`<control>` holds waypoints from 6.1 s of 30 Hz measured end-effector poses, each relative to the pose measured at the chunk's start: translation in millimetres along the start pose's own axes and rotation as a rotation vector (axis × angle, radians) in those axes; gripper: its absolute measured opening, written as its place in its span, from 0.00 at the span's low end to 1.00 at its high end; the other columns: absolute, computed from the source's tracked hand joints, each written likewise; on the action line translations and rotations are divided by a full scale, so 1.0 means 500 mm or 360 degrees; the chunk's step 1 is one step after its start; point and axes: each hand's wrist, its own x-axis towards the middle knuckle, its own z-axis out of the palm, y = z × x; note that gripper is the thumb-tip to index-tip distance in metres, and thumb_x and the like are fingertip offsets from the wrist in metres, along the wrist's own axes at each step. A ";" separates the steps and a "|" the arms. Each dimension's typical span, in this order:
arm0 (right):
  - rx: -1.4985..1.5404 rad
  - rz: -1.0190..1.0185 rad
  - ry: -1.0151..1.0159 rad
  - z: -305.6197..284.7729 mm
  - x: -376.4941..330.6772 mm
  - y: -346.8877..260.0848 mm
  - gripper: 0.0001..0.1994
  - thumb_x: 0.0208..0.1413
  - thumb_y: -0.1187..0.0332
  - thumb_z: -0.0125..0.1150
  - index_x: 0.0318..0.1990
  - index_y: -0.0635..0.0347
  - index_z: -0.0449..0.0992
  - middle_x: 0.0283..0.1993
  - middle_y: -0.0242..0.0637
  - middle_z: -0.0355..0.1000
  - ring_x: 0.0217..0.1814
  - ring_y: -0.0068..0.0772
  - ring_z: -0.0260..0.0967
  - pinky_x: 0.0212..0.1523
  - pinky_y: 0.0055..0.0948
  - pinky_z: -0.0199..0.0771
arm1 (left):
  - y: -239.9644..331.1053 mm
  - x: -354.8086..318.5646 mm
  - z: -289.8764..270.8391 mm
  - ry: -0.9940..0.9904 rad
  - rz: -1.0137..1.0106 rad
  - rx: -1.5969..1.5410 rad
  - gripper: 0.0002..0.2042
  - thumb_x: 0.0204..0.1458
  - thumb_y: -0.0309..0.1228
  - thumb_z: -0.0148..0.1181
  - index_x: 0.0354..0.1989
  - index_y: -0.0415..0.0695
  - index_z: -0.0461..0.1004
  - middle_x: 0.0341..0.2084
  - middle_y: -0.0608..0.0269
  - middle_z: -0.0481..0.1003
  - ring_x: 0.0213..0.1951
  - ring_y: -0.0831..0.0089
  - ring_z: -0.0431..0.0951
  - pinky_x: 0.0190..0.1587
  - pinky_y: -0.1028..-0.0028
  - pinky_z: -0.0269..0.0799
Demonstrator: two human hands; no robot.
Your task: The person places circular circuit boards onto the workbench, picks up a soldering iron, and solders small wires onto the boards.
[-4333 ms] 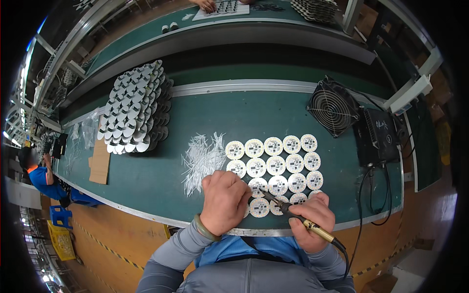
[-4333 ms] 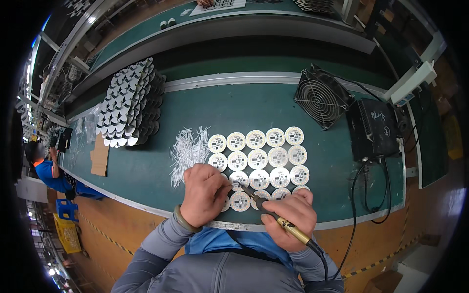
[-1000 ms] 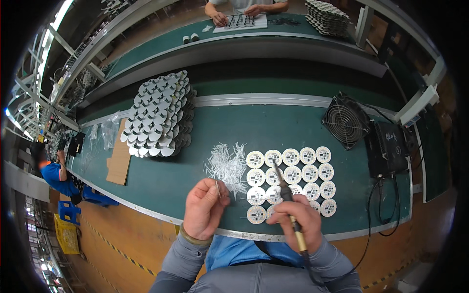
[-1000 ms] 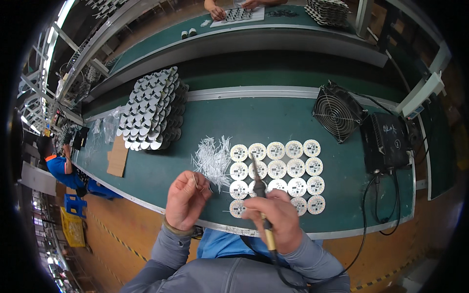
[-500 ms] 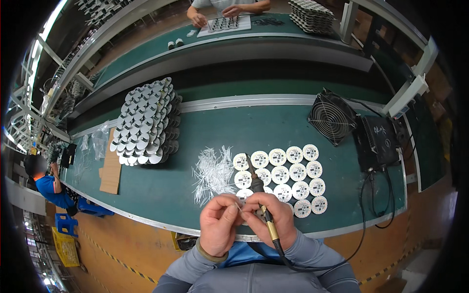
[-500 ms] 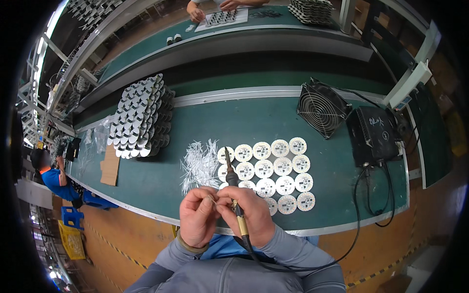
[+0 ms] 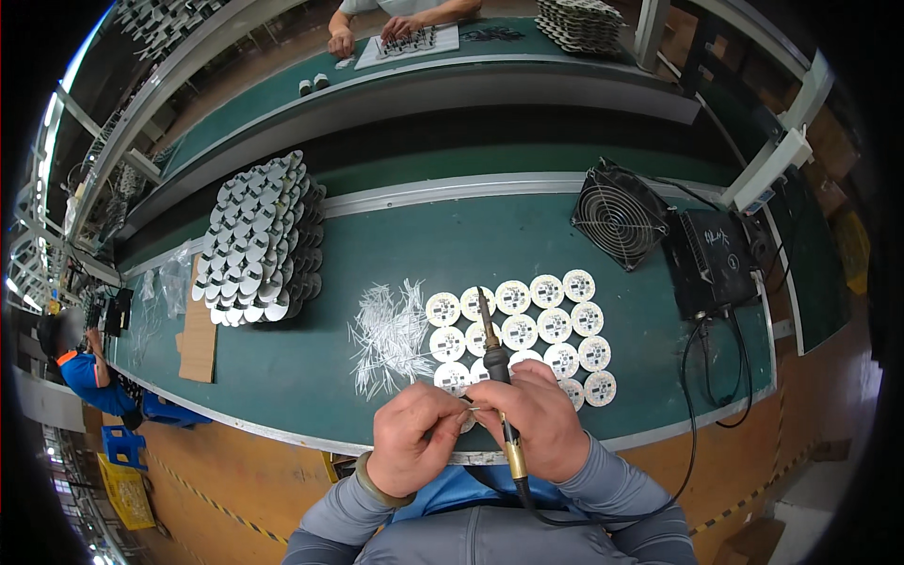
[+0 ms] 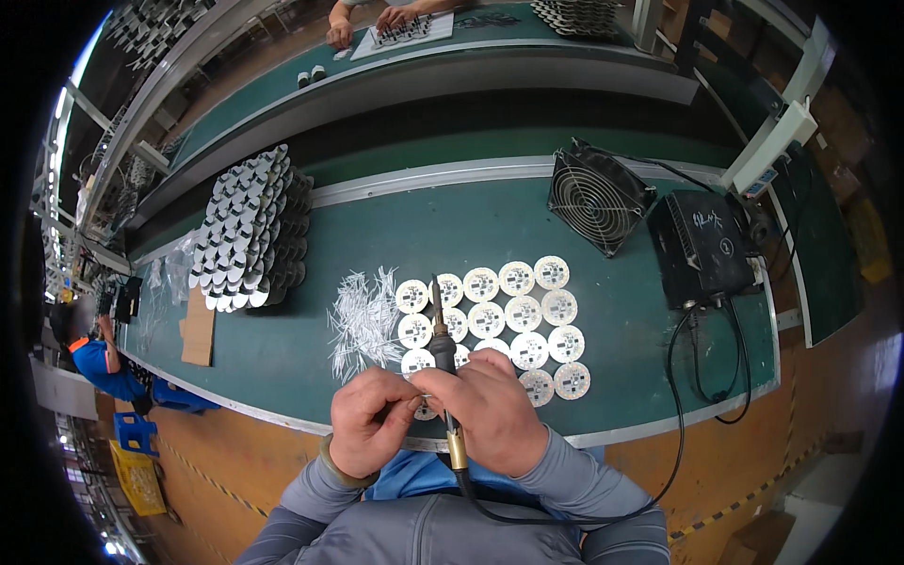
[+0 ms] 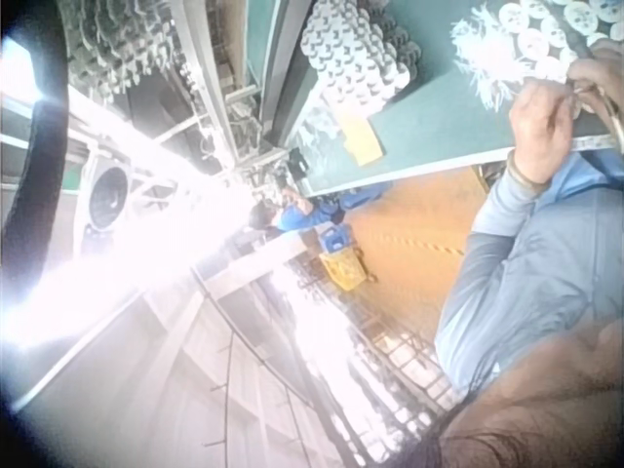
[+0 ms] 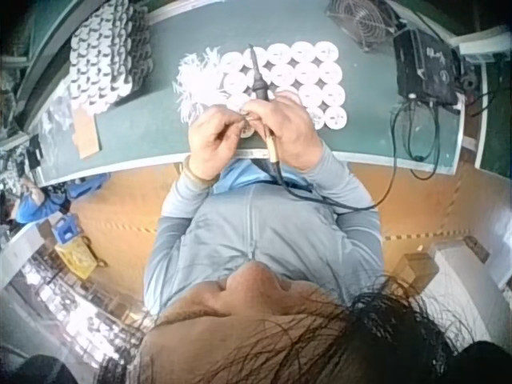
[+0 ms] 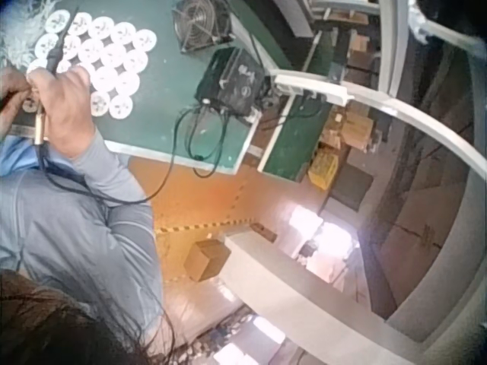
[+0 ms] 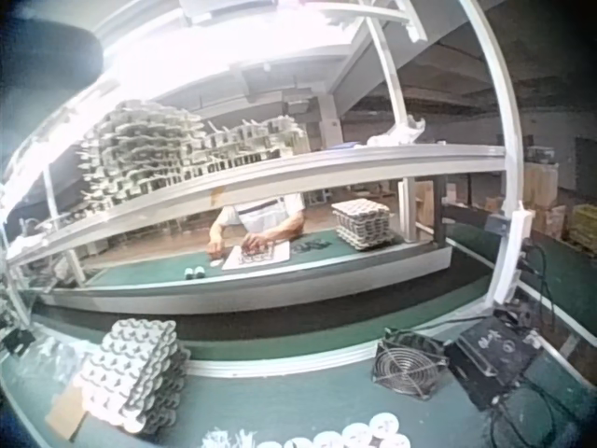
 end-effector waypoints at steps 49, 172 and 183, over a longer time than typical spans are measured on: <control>-0.0301 0.0132 0.0182 -0.077 -0.005 0.065 0.16 0.40 0.68 0.78 0.39 0.56 0.83 0.25 0.28 0.76 0.25 0.31 0.71 0.43 0.36 0.60 | -0.103 0.113 0.047 -0.0060 -0.0037 0.0651 0.08 0.43 0.22 0.70 0.32 0.45 0.80 0.36 0.64 0.74 0.46 0.59 0.72 0.48 0.60 0.61; -0.0040 0.0132 0.0426 -0.067 -0.028 0.063 0.15 0.58 0.61 0.72 0.42 0.67 0.81 0.33 0.41 0.75 0.32 0.38 0.70 0.34 0.35 0.68 | -0.167 -0.022 -0.119 0.0593 -0.0294 0.1259 0.05 0.47 0.22 0.67 0.29 0.47 0.77 0.34 0.62 0.76 0.43 0.58 0.72 0.47 0.61 0.63; -0.0024 0.0138 0.0384 -0.071 -0.029 0.060 0.15 0.58 0.62 0.72 0.44 0.67 0.81 0.34 0.41 0.74 0.33 0.39 0.71 0.34 0.35 0.70 | -0.207 -0.016 -0.097 0.0384 -0.0166 0.1395 0.05 0.48 0.21 0.61 0.31 0.46 0.73 0.33 0.58 0.74 0.42 0.53 0.72 0.44 0.57 0.63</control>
